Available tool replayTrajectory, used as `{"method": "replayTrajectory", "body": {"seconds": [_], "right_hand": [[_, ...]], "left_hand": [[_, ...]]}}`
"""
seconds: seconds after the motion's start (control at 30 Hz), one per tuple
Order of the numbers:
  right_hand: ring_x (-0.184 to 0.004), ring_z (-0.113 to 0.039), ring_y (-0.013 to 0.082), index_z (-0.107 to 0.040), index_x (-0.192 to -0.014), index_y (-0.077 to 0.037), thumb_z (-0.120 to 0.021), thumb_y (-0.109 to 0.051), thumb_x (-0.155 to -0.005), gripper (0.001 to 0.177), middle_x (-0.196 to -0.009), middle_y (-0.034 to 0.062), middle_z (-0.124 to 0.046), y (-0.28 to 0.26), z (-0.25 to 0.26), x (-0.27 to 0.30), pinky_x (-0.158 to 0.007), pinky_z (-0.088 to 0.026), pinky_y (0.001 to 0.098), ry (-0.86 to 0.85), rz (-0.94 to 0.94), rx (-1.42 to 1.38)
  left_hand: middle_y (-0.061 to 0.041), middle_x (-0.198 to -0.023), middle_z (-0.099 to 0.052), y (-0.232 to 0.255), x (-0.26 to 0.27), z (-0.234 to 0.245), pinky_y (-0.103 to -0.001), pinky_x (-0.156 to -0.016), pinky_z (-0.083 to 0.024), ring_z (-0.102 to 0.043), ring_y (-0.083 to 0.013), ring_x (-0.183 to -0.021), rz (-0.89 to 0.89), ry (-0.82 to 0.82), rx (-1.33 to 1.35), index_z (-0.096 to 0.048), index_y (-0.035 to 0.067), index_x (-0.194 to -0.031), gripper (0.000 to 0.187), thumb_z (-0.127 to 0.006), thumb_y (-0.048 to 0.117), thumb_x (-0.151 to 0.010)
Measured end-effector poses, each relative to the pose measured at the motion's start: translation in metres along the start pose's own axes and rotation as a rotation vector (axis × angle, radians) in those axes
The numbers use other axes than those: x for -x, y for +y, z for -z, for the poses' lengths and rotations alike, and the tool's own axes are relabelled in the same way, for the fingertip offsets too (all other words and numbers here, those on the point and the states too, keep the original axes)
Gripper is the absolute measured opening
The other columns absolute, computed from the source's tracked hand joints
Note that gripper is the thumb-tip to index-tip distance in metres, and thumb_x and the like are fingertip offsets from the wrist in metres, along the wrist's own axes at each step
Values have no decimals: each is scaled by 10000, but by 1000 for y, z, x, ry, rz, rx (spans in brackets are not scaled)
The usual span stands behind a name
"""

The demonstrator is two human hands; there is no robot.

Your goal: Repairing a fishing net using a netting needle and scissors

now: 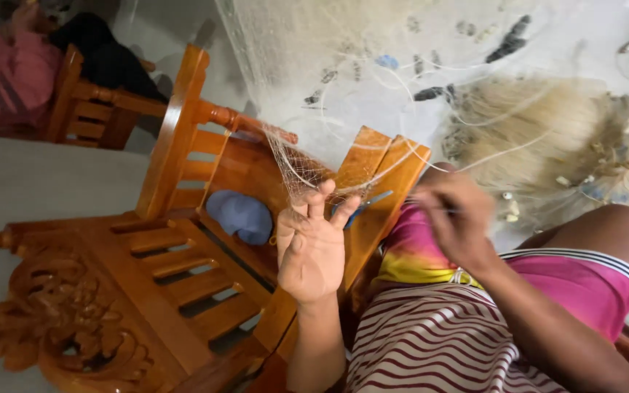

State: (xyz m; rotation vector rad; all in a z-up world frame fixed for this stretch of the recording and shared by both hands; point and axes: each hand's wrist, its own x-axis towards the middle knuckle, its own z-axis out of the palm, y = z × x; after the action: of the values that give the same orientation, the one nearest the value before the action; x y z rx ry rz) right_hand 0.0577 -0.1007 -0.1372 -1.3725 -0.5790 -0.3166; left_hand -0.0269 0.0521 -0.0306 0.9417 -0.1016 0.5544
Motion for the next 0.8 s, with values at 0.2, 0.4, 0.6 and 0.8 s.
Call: {"method": "replayTrajectory", "body": {"seconds": [0.2, 0.4, 0.6, 0.8], "right_hand": [[-648, -624, 440, -620, -1158, -165, -664, -228, -818, 348, -1014, 127, -494, 24, -40, 45, -599, -561, 558, -629, -288, 549], [-654, -676, 417, -555, -1050, -174, -567, -265, -896, 178, -1117, 40, -449, 48, -43, 51, -670, -594, 491, -869, -384, 801], [-627, -687, 291, -527, -1000, -210, -574, -276, -893, 134, -795, -27, -570, 41, -10, 60, -591, -570, 409, -734, -332, 800], [-778, -701, 281, -689, -917, -135, -722, -198, -790, 145, -800, 70, -718, -17, 27, 10, -670, -532, 379, -545, -474, 171]], "left_hand": [[-102, -1226, -556, 8, 2, -8, -702, -1006, -323, -425, -316, -1308, 34, 47, 97, -560, 111, -992, 124, -535, 218, -933], [-111, -1169, -564, 5, 10, 16, -563, -1031, -405, -508, -298, -1232, -29, 128, 63, -545, 85, -981, 104, -497, 164, -932], [-105, -1134, -537, 5, 14, 6, -534, -996, -436, -494, -312, -1236, -18, 138, 61, -551, 75, -1008, 139, -509, 183, -932], [-109, -1118, -553, 3, 7, -5, -515, -1004, -433, -498, -284, -1218, 73, 120, 92, -564, 91, -949, 160, -529, 239, -902]]}}
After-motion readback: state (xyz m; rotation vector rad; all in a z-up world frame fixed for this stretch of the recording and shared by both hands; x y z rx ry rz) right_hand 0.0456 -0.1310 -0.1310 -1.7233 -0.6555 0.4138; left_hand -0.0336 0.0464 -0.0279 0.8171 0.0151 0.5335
